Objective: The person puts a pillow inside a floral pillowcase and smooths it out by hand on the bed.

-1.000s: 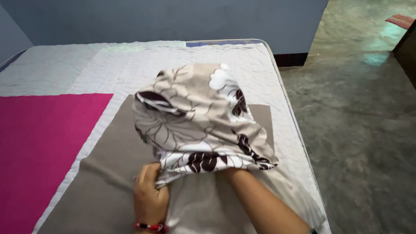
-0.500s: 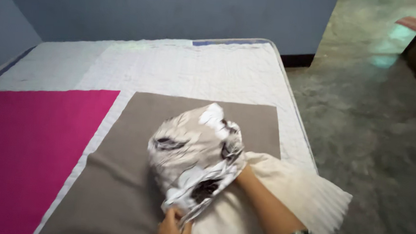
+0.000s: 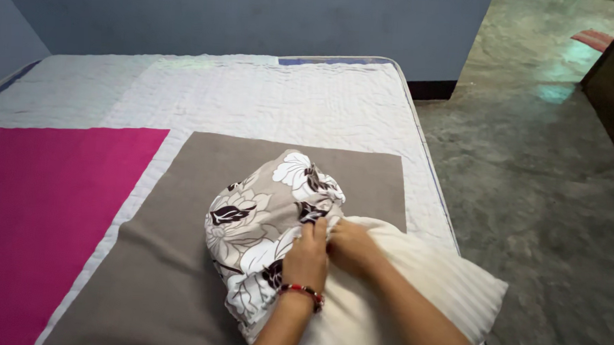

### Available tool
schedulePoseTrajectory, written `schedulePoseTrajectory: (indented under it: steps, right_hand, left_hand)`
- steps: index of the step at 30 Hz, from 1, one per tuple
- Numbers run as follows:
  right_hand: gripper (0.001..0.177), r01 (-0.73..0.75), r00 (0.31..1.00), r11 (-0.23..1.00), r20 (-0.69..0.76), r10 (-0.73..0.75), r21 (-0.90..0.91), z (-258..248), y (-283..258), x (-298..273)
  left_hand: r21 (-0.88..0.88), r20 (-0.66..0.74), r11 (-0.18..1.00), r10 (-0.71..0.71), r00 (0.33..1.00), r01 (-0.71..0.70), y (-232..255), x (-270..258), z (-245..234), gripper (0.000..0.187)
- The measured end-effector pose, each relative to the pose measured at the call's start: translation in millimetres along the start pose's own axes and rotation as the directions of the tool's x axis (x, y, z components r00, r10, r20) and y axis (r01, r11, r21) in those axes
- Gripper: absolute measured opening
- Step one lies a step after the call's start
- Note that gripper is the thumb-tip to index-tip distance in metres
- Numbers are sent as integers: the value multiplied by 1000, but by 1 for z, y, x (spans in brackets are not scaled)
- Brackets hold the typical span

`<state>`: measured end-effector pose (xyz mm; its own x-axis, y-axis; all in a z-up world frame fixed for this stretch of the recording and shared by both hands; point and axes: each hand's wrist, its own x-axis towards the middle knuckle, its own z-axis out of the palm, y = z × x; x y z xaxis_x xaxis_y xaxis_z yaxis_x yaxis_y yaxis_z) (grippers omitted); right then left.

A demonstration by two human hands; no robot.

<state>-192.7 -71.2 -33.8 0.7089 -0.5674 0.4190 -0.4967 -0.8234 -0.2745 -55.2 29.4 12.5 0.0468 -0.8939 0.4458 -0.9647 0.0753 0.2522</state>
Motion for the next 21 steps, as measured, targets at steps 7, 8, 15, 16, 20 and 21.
schedulePoseTrajectory:
  steps: [7,8,15,16,20,21]
  right_hand:
    - [94,-688,687,706,162,708,-166,-61,44,-59]
    - [111,-729,578,649,310,755,-220,-58,46,-54]
    - [47,-729,684,617,283,673,296,-32,8,7]
    - [40,-683,709,553,252,659,477,-26,-6,19]
    - [26,-336,732,182,135,668,924,-12,-61,71]
    - [28,-224,744,104,101,660,969,-9,-69,81]
  left_hand:
    - [67,239,997,-61,969,46,4,11,29,52]
    - [132,204,991,7,979,-34,5,16,31,45]
    - [287,104,952,79,992,-105,-47,87,61,12]
    - [276,91,959,38,995,-62,-58,99,52,18]
    - [156,-21,988,0,1000,3,-78,144,-21,15]
    - [195,-11,981,22,1000,-19,-79,152,-40,13]
